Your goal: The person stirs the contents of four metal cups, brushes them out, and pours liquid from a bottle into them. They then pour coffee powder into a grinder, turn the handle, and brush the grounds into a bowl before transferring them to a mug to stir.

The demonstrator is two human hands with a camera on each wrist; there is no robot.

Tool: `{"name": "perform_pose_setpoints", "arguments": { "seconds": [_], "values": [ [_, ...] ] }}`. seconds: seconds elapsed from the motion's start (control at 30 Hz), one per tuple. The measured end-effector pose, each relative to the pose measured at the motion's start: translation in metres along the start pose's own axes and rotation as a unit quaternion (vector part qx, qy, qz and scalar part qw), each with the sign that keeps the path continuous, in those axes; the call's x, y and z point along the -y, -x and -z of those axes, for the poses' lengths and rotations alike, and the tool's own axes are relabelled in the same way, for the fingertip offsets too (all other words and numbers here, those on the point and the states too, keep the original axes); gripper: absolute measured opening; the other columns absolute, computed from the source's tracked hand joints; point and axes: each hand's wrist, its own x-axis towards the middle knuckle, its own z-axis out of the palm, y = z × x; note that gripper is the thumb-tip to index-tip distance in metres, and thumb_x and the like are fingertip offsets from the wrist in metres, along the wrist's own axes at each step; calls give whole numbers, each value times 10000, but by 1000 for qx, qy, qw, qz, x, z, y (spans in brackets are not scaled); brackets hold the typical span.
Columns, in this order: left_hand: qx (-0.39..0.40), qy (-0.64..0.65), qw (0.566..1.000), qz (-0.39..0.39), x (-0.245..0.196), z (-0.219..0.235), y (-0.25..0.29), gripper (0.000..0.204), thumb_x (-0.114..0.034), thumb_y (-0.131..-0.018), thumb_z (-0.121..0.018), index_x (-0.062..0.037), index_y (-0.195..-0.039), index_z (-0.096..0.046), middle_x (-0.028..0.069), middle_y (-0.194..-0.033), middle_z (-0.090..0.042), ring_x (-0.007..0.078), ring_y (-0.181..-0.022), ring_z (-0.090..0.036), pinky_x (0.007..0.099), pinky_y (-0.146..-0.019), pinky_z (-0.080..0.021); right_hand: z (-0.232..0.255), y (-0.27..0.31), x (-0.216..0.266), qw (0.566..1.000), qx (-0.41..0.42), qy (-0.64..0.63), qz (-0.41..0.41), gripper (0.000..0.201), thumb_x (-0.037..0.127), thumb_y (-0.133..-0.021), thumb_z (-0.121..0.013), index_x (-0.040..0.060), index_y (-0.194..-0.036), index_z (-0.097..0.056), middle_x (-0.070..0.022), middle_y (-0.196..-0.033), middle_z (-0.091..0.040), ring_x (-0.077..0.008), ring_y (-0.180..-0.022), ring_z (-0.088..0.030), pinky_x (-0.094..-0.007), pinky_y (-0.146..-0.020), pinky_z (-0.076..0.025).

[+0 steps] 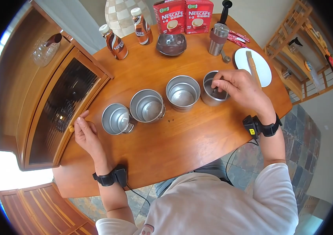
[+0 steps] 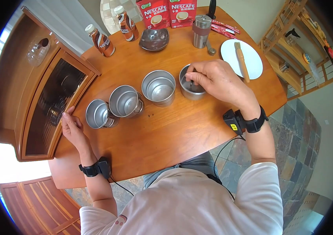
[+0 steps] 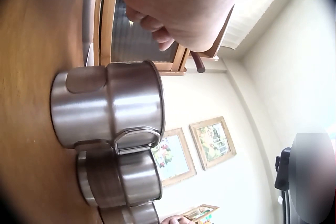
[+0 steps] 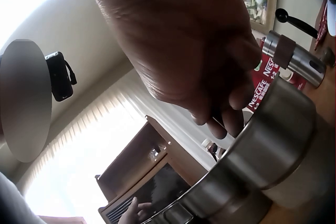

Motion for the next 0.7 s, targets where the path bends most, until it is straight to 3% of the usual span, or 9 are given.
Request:
{"name": "perform_pose_setpoints", "arguments": {
  "seconds": [0.13, 0.33, 0.43, 0.47, 0.5, 0.6, 0.67, 0.7],
  "values": [
    [-37, 5, 998, -42, -3, -5, 3, 337, -284, -1056, -493, -31, -1267, -564, -34, -716, -486, -3, -540, -346, 162, -441, -247, 5, 2, -1, 999, 23, 9, -34, 200, 178, -966, -605, -2, -930, -684, -102, -709, -667, -201, -652, -644, -322, -613, -488],
    [-30, 5, 992, -123, -23, -13, 18, 358, -174, -1045, -485, -22, -1368, -453, 28, -878, -585, -2, -560, -383, 150, -451, -284, 4, 16, 0, 988, 119, -89, -42, 205, 177, -975, -597, 1, -941, -694, -76, -744, -693, -148, -676, -650, -297, -619, -492],
    [-9, 27, 988, -152, -40, -24, 33, 344, -143, -1040, -473, -3, -1354, -461, 35, -875, -585, 23, -574, -403, 163, -472, -318, -2, 22, 1, 992, 97, -80, -1, 193, 180, -951, -627, 0, -935, -697, -105, -787, -703, -209, -691, -666, -318, -624, -498],
    [-9, 26, 988, -150, -43, -25, 40, 344, -143, -1040, -473, -3, -1354, -461, 35, -875, -585, 23, -574, -403, 163, -472, -318, -2, 24, 4, 998, 53, -6, 43, 185, 180, -936, -642, 4, -935, -699, -122, -807, -699, -253, -707, -665, -335, -631, -502],
    [67, 21, 982, -173, -45, -25, 47, 325, -131, -1030, -489, 7, -1324, -488, 42, -897, -596, 40, -603, -446, 173, -501, -362, -2, 26, 6, 994, 9, 69, 88, 179, 181, -921, -657, 8, -934, -701, -139, -827, -696, -297, -723, -664, -352, -638, -506],
    [297, -35, 925, -235, -65, -37, 71, 307, -125, -970, -613, 9, -1243, -570, 61, -995, -635, 112, -743, -599, 232, -614, -499, 1, 35, 17, 985, 23, 148, 84, 156, 169, -887, -678, 17, -915, -701, -163, -821, -673, -362, -746, -638, -396, -643, -506],
    [431, 4, 901, -53, -72, -58, 100, 386, -142, -904, -714, -1, -1243, -594, 95, -1083, -656, 147, -857, -662, 266, -686, -543, -2, 38, 17, 992, 57, 82, 83, 153, 161, -892, -679, 11, -908, -695, -149, -821, -681, -335, -755, -654, -380, -652, -515],
    [458, -13, 888, -39, -77, -71, 114, 474, -145, -880, -740, -8, -1295, -558, 121, -1107, -655, 169, -862, -675, 284, -693, -551, -4, 39, 16, 993, 88, 15, 80, 150, 154, -896, -679, 4, -902, -689, -135, -822, -690, -308, -764, -671, -365, -660, -524]
  ]
}}
